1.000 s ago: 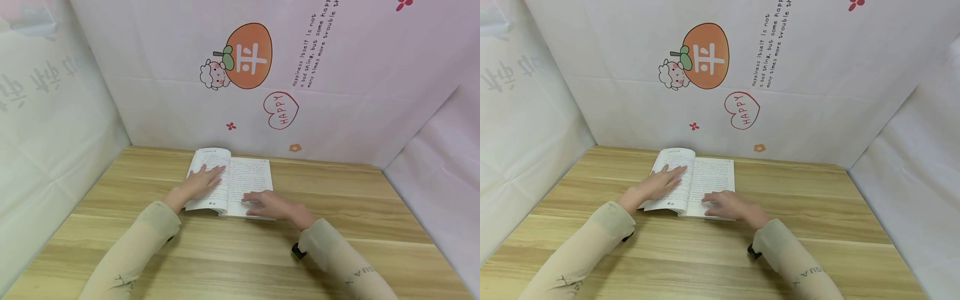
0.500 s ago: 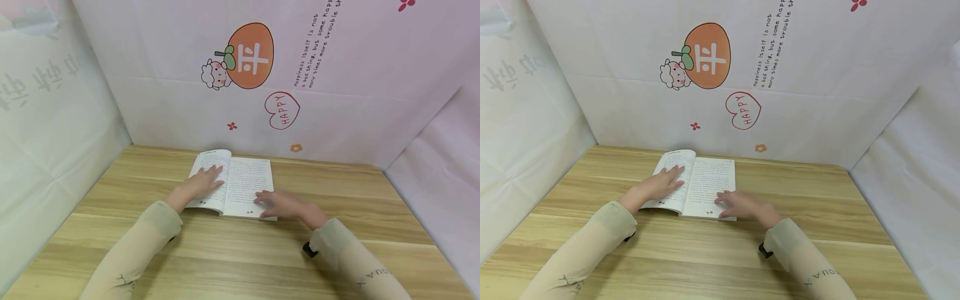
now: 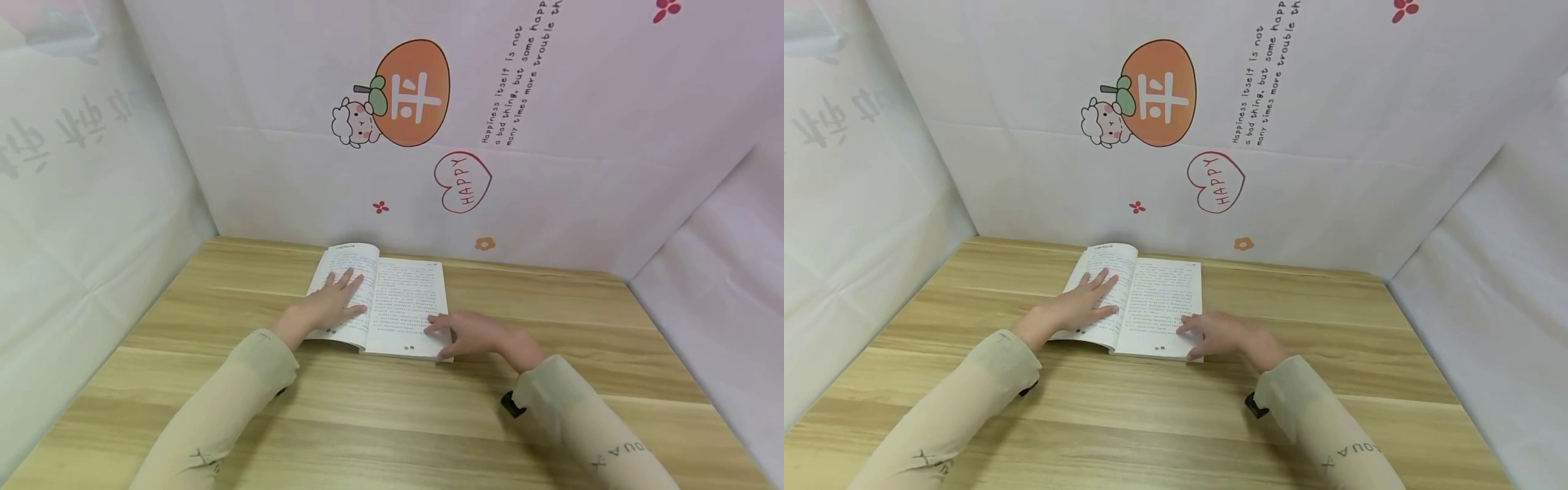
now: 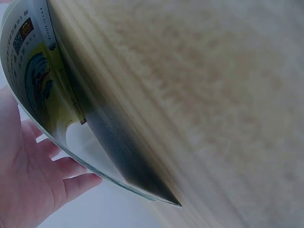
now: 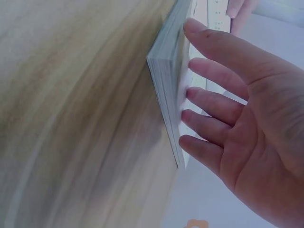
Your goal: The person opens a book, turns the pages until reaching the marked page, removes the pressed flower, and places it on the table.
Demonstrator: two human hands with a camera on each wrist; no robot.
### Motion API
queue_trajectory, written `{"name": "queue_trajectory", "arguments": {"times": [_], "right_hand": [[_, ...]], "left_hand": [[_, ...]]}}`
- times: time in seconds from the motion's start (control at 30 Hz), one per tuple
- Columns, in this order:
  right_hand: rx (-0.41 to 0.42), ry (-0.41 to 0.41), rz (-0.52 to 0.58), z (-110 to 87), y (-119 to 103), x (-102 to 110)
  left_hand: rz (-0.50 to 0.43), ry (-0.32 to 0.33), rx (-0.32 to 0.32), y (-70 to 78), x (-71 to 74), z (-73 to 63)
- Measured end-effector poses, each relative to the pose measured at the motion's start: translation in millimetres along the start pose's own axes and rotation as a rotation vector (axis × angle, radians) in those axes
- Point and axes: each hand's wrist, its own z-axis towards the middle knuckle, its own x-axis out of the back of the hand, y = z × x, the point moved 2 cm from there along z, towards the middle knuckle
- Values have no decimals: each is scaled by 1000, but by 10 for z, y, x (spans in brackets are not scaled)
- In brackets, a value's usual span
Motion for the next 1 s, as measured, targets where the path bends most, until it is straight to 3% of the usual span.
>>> {"name": "queue_trajectory", "arguments": {"times": [0.3, 0.6, 0.8, 1.0], "right_hand": [[-3, -24, 4, -65, -9, 60], [-3, 35, -7, -135, 67, 61], [-75, 142, -40, -106, 123, 28], [-167, 223, 2, -44, 101, 27]], "left_hand": [[-4, -6, 8, 9, 3, -7], [-24, -16, 17, 23, 25, -14], [-29, -20, 18, 40, 36, -28], [-42, -21, 15, 41, 28, -22]]}}
